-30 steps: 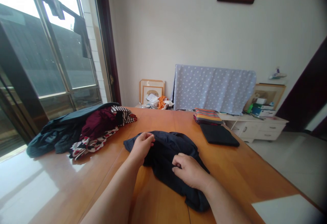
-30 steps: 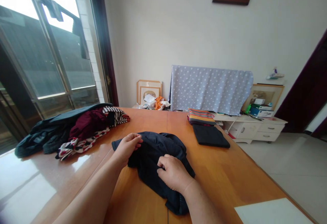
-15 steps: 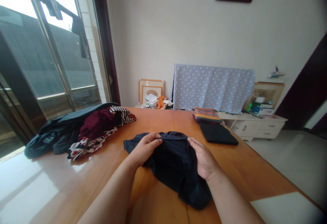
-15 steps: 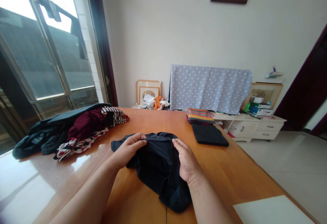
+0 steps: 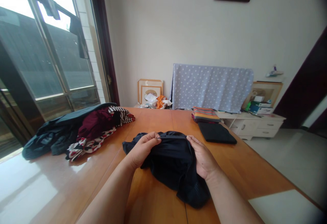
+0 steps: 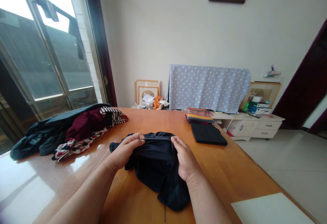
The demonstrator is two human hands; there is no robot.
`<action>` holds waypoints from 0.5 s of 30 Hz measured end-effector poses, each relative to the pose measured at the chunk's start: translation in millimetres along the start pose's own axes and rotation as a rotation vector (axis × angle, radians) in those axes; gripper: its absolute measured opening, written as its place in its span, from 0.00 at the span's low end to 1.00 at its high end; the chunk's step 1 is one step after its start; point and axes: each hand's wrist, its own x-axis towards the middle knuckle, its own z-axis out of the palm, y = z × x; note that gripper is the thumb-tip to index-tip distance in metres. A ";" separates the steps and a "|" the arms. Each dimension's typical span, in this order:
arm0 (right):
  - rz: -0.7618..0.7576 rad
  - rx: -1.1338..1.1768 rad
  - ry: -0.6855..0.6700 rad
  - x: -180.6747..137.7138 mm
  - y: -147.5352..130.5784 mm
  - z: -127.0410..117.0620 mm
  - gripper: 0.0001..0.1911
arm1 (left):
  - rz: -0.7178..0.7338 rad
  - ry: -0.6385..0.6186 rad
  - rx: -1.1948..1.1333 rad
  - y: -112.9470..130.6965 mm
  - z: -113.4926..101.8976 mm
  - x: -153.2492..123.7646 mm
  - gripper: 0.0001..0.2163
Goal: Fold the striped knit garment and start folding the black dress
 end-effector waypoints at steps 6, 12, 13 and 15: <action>-0.005 -0.061 0.010 -5.0 -3.8 4.9 0.16 | 0.061 0.031 -0.062 -8.0 -2.5 5.0 0.13; -0.060 -0.305 -0.259 -21.3 -15.5 16.0 0.23 | 0.103 0.051 -0.123 -8.1 -1.6 5.3 0.14; -0.084 -0.363 -0.289 -22.4 -15.3 17.0 0.25 | 0.108 0.051 -0.120 -6.6 -0.7 4.3 0.15; -0.145 -0.448 -0.295 -22.5 -12.5 17.4 0.27 | 0.112 0.058 -0.117 -3.2 1.4 1.9 0.15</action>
